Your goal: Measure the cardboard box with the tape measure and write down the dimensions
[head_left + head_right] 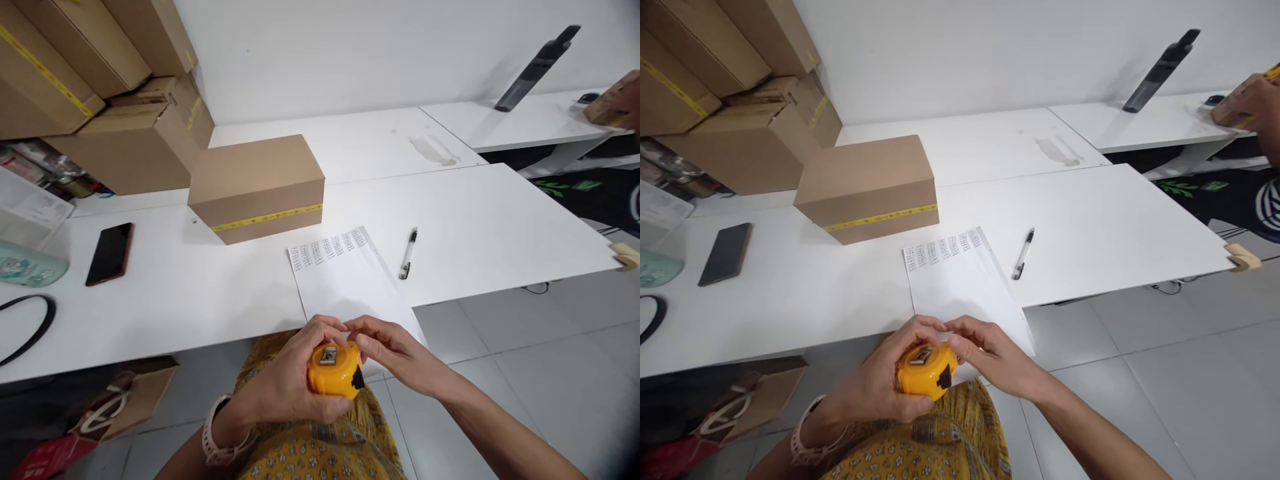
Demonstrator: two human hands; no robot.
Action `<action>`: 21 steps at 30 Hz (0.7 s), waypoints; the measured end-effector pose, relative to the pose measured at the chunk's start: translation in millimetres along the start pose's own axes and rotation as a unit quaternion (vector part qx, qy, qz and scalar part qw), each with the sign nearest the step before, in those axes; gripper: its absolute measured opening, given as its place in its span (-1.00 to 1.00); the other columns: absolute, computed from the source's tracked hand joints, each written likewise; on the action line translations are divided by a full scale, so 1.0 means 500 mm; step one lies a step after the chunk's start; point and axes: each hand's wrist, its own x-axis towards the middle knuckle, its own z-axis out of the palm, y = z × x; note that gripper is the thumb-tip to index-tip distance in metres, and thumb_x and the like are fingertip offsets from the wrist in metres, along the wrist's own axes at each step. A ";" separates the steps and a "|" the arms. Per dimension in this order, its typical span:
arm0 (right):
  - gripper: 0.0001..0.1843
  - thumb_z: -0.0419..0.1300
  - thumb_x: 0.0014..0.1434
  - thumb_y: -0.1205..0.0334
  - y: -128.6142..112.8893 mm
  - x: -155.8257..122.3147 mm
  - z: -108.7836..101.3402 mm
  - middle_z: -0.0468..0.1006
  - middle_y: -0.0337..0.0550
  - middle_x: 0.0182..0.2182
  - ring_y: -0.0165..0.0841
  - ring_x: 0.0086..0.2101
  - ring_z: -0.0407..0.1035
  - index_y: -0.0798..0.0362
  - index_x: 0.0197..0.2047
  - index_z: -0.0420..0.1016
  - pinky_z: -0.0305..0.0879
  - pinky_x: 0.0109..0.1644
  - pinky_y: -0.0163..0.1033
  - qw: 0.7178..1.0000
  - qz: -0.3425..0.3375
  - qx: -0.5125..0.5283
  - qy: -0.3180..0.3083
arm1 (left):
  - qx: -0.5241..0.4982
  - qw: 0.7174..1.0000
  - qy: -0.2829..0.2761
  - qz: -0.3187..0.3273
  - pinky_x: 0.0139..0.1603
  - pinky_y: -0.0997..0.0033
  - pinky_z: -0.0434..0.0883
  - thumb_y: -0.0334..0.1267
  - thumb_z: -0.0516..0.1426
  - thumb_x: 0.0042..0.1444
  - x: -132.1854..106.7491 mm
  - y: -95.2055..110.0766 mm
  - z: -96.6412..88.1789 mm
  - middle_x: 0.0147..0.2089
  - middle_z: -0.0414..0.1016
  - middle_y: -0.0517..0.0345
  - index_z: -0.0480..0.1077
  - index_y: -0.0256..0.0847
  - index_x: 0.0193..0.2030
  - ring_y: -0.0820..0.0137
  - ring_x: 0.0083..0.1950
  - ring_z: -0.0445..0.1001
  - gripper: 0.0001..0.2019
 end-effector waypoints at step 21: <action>-0.74 0.12 0.29 0.49 -0.349 0.327 -0.313 0.20 -0.36 -0.58 -0.59 -0.52 0.08 0.10 -0.44 0.28 0.00 -0.44 -0.39 0.890 -0.147 0.060 0.428 | -0.004 0.871 0.489 -0.051 0.03 0.33 0.49 -0.29 0.15 0.17 -0.162 0.133 -0.702 -0.09 0.63 0.22 0.42 -0.28 0.05 0.38 -0.05 0.49 -0.70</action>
